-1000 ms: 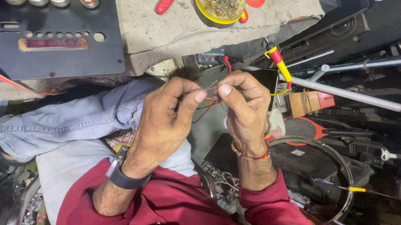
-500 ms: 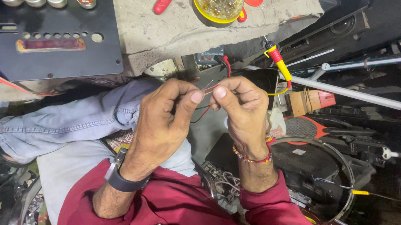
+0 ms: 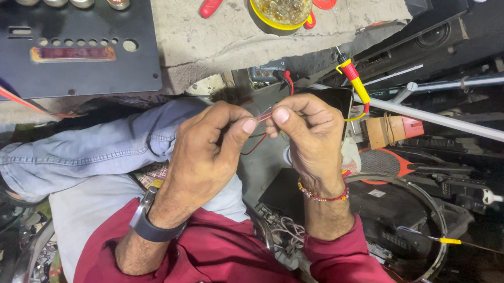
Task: The person strips the insulation from red and black wires using pliers, then solders the exposed ends to a small circuit board using a soldering iron and solder wire. The person repeats the process for another wire and board.
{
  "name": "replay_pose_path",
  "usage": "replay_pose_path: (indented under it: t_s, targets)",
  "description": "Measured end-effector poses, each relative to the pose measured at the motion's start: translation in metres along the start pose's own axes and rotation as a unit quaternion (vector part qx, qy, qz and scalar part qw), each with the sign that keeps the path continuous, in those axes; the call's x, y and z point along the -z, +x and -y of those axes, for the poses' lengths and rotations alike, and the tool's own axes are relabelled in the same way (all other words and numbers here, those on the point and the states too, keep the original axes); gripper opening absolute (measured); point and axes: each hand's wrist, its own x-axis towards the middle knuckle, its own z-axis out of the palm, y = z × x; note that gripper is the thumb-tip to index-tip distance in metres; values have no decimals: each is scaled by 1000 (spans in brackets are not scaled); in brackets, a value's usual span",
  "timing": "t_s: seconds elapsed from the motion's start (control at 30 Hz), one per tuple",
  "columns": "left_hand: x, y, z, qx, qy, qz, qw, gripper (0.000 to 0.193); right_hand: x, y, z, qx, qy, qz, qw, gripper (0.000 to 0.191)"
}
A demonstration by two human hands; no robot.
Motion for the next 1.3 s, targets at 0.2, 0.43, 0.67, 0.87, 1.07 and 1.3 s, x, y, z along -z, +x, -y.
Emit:
replay_pose_path:
  t_s: [0.2, 0.43, 0.67, 0.87, 1.07, 1.3]
  targets:
    - [0, 0, -2, 2, -13, 9, 1000, 18, -2, 0, 2, -6, 1, 26, 1000, 12]
    - [3, 0, -2, -28, 11, 6, 1000, 15, -4, 6, 17, -34, 24, 77, 996, 25]
    - [-3, -4, 1, -60, 25, -25, 998, 9, 5, 2, 7, -41, -12, 60, 997, 23]
    - [8, -10, -14, -62, 88, -18, 994, 10, 2, 7, -1, -19, -70, 23, 997, 15]
    - [36, -34, -29, -65, 103, -27, 992, 14, -10, -2, 14, 86, -206, 37, 974, 9]
    - [89, -91, -14, -8, 158, -65, 985, 12, -14, 0, 39, 190, -161, 23, 968, 7]
